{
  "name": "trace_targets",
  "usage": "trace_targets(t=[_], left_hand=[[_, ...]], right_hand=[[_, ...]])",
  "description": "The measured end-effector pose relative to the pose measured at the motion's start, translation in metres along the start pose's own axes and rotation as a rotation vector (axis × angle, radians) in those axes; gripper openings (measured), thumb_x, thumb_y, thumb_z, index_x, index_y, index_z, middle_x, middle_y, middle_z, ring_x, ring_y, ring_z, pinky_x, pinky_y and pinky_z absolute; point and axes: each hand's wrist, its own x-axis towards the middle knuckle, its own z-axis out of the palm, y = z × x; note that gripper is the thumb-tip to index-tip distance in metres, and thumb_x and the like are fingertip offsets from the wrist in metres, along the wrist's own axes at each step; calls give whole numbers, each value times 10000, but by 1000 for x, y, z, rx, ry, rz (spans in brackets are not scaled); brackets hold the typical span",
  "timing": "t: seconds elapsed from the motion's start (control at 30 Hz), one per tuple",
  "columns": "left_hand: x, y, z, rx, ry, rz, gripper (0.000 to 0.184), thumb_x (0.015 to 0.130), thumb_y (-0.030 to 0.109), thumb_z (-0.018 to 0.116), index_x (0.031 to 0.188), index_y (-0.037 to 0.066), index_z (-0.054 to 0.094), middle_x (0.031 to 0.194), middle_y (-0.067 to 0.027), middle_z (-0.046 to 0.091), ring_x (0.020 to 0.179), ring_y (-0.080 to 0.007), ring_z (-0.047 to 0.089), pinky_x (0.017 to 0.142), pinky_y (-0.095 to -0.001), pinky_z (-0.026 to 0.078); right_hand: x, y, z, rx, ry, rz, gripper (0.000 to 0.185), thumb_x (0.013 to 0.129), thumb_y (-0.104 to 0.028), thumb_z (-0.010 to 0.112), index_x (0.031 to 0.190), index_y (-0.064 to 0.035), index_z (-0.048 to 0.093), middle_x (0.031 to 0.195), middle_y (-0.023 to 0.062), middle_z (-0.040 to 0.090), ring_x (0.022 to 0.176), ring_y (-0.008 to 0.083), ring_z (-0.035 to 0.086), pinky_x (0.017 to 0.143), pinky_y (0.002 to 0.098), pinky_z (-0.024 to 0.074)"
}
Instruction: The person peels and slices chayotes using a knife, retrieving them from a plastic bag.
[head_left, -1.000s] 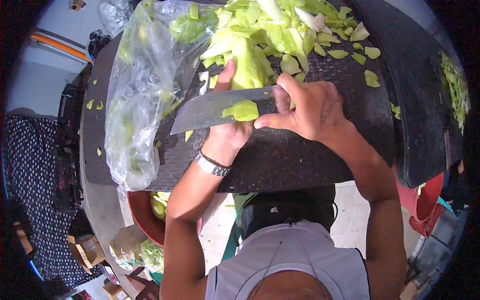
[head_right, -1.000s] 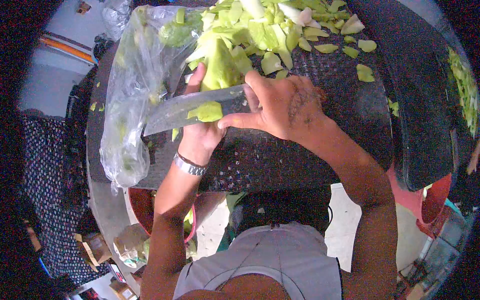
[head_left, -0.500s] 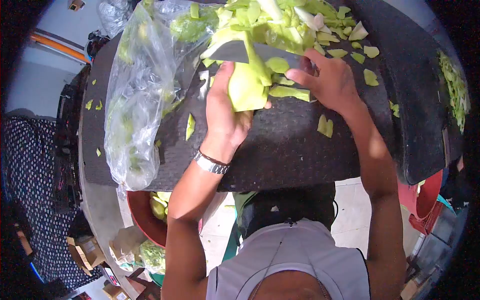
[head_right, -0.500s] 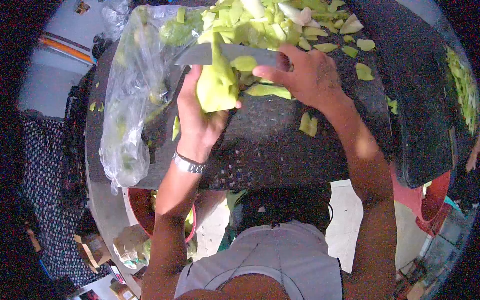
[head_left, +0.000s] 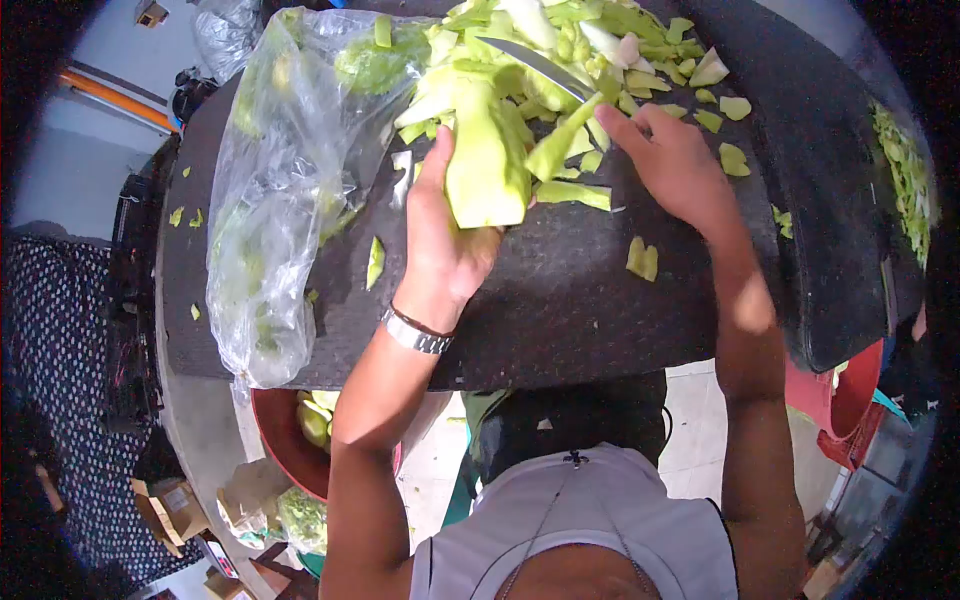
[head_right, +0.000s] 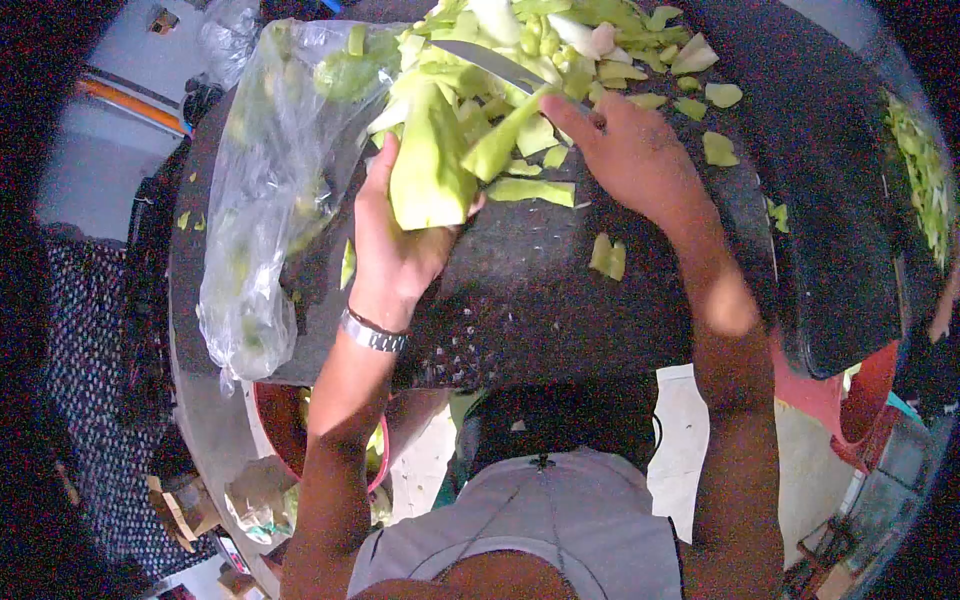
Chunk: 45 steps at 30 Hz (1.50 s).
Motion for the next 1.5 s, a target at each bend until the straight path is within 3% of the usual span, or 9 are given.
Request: trace_targets(t=[0.17,0.43,0.5,0.87,0.97,1.17,1.3,1.43,1.5], left_hand=[[-2,8,0,62,-24,1,558,1060,519,440,1409,93,532,1263,-170,660,1108,-344,664,914,-521,563],[-1,-1,0,-13,0,27,666,972,625,568,1301,46,561,1131,-138,674,994,-277,682,897,-432,573],[-1,-2,-5,-17,-11,12,654,981,619,558,1303,49,561,1131,-137,673,989,-277,681,899,-435,571],[-2,2,1,-106,-105,10,613,1021,566,520,1344,46,548,1179,-166,676,1045,-275,688,925,-427,572],[-1,1,1,-131,-100,5,610,1027,561,511,1353,46,544,1198,-173,672,1050,-280,689,913,-434,579],[-8,5,6,-129,-79,16,627,1040,574,464,1369,46,539,1216,-175,665,1047,-299,689,810,-424,597],[3,23,-18,-226,-439,-27,659,1030,581,473,1414,48,522,1310,-187,639,1134,-311,665,895,-455,585],[-9,6,8,-148,-75,-2,654,1027,596,469,1400,61,519,1282,-160,646,1074,-325,668,778,-473,592],[-6,8,-8,-137,-233,16,631,1053,581,417,1332,28,534,1214,-179,660,959,-308,699,679,-457,603]], right_hand=[[-15,-13,5,174,-96,-31,742,932,-697,565,1000,33,678,875,273,701,923,437,705,828,497,532],[-53,-32,44,40,-65,-574,669,832,-684,705,1030,-67,536,691,120,692,651,380,722,615,495,578],[-54,-33,41,36,-14,-650,570,817,-447,834,1066,-33,533,720,123,681,638,334,720,560,412,555],[-37,-20,29,26,61,-724,555,759,-466,863,981,-65,551,691,54,656,627,277,702,573,369,548],[-37,-22,34,28,43,-683,633,767,-652,782,940,-99,528,646,48,673,599,310,712,550,439,569],[-30,-19,26,65,41,-750,498,756,-411,875,946,-85,551,682,43,646,598,281,680,560,384,529],[-19,-9,22,-4,67,-636,618,776,-673,760,845,-100,538,643,56,653,604,321,701,562,457,550],[-22,-18,21,65,27,-640,613,805,-691,722,841,-99,565,665,83,669,632,342,706,602,467,555],[-15,-11,19,63,26,-572,597,823,-681,710,858,-99,584,677,93,678,645,346,710,621,467,560]])
